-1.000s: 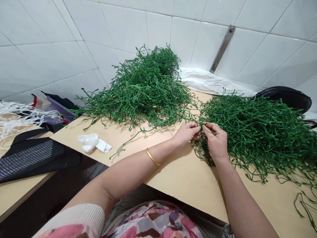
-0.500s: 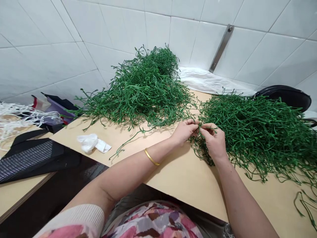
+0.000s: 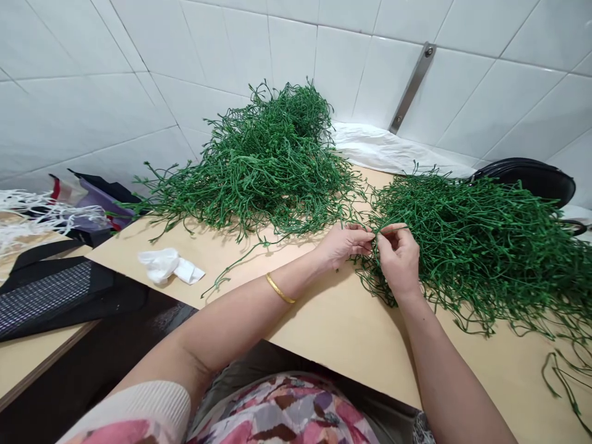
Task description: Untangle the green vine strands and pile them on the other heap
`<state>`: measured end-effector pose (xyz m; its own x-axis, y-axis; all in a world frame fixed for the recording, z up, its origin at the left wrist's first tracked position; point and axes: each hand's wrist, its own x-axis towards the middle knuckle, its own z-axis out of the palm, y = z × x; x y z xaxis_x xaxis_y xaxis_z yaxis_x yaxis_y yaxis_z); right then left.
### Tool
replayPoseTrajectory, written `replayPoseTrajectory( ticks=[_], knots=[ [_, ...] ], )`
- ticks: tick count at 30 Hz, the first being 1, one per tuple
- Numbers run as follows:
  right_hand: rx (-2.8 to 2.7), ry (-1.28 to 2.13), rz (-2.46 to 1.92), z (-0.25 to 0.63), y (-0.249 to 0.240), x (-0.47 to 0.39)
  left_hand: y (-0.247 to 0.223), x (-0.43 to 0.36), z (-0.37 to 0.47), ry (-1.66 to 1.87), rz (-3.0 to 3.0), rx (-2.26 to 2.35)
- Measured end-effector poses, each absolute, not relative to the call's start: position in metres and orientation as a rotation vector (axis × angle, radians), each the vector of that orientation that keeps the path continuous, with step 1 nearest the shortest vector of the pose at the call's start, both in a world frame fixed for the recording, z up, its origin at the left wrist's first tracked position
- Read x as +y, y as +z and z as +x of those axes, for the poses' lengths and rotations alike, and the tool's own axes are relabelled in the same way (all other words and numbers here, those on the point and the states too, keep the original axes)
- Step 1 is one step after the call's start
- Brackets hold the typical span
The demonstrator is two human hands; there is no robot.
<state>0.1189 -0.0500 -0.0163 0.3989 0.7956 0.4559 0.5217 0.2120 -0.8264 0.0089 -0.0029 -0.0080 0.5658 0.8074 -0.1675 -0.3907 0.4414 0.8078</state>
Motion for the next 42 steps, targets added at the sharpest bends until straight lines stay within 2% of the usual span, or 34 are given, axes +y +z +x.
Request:
replayPoseTrajectory(
  ticks=[9, 20, 24, 33, 42],
  knots=[
    [-1.366, -0.110, -1.475, 0.118, -0.010, -0.057, -0.009, 0.001, 0.010, 0.826, 0.628, 0.699],
    [-1.070, 0.631, -1.265, 0.125, -0.014, -0.050, -0.006, 0.003, 0.007, 0.806, 0.547, 0.678],
    [-1.136, 0.827, -1.181, 0.127, -0.014, -0.049, -0.008, 0.003, 0.006, 0.774, 0.584, 0.602],
    [-1.098, 0.708, -1.238, 0.122, -0.012, -0.050, -0.013, -0.001, 0.008, 0.776, 0.747, 0.576],
    [-0.961, 0.828, -1.198, 0.128, -0.017, -0.045, -0.012, -0.004, 0.008, 0.753, 0.768, 0.676]
  ],
)
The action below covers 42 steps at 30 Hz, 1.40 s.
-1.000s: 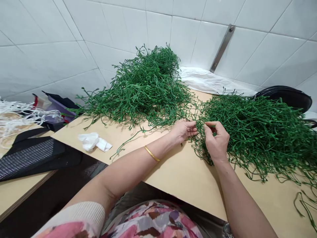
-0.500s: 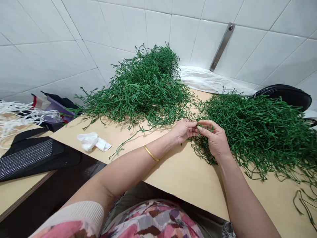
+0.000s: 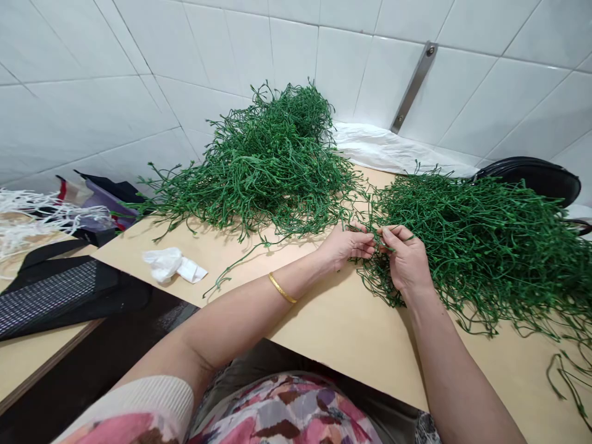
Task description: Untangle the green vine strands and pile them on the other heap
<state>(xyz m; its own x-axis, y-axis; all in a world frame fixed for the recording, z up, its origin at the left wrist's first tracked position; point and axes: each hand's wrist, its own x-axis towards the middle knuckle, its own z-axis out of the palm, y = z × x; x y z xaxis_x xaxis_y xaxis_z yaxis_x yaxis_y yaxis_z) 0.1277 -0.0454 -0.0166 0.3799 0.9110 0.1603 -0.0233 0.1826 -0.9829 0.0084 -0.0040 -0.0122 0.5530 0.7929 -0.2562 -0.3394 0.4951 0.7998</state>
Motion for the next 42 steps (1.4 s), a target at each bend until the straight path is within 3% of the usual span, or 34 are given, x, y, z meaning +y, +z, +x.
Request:
replayPoseTrajectory(
  ticks=[16, 26, 31, 38, 42],
  knots=[
    [-1.248, 0.657, -1.269, 0.119, -0.011, -0.053, -0.015, -0.004, 0.011, 0.671, 0.886, 0.625],
    [-0.968, 1.195, -0.952, 0.130, -0.002, -0.055, -0.013, -0.003, 0.003, 0.535, 0.883, 0.389],
    [-0.932, 1.254, -0.937, 0.133, 0.000, -0.056, -0.009, -0.003, -0.003, 0.455, 0.875, 0.325],
    [-0.747, 1.183, -0.960, 0.136, 0.005, -0.051, -0.001, -0.006, -0.008, 0.366, 0.841, 0.192],
    [-0.784, 0.791, -1.195, 0.138, 0.004, -0.050, -0.006, -0.002, -0.004, 0.471, 0.869, 0.409]
  ],
)
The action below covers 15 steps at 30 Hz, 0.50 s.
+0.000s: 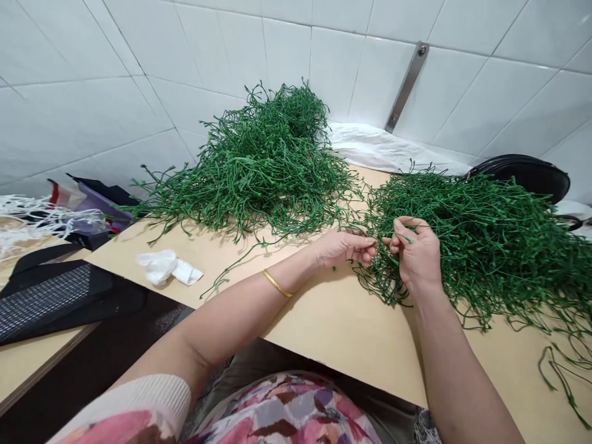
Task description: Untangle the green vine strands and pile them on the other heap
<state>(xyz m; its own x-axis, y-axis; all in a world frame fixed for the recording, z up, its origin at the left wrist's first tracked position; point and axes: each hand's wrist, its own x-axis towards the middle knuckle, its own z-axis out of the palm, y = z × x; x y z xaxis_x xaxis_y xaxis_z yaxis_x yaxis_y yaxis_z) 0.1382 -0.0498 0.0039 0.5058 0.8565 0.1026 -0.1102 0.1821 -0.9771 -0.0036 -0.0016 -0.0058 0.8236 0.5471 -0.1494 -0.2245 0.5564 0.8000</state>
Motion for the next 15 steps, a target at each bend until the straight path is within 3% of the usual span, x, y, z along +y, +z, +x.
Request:
replayPoseTrajectory(
  ticks=[9, 15],
  knots=[
    [-1.204, -0.053, -1.586, 0.140, -0.008, -0.053, -0.008, -0.001, 0.003, 0.556, 0.826, 0.525],
    [-1.432, -0.067, -1.607, 0.136, -0.009, -0.055, -0.005, -0.003, 0.004, 0.613, 0.872, 0.586]
  ],
)
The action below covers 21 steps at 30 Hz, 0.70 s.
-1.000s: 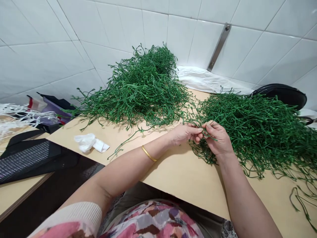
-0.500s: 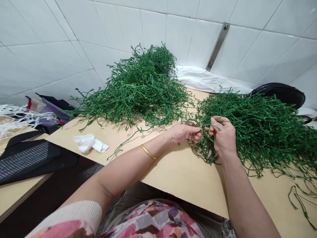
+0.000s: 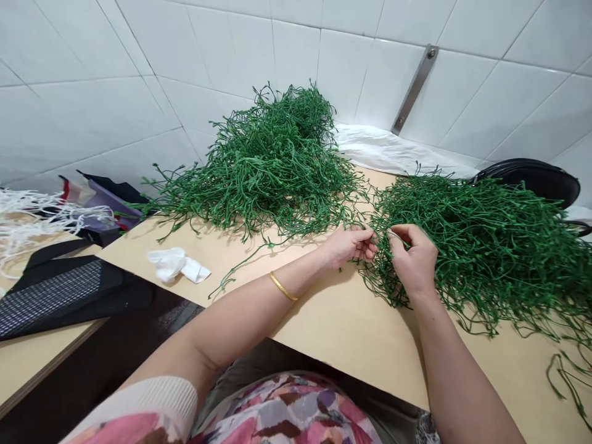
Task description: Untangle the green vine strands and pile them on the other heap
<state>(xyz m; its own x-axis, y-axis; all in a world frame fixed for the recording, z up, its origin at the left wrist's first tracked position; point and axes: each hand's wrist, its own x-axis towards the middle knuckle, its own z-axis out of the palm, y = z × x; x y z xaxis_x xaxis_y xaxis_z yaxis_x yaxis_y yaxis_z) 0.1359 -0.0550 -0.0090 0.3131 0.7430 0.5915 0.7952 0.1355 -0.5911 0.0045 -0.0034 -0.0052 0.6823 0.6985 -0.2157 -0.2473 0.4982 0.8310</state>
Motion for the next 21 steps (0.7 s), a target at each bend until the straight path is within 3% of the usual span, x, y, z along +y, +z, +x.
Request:
replayPoseTrajectory(
  ticks=[9, 21],
  knots=[
    [-1.604, 0.238, -1.518, 0.131, -0.006, -0.057, -0.008, -0.003, 0.009, 0.794, 1.046, 0.761],
    [-1.823, 0.105, -1.614, 0.128, -0.016, -0.054, -0.007, -0.005, 0.007, 1.020, 1.009, 0.752]
  ],
)
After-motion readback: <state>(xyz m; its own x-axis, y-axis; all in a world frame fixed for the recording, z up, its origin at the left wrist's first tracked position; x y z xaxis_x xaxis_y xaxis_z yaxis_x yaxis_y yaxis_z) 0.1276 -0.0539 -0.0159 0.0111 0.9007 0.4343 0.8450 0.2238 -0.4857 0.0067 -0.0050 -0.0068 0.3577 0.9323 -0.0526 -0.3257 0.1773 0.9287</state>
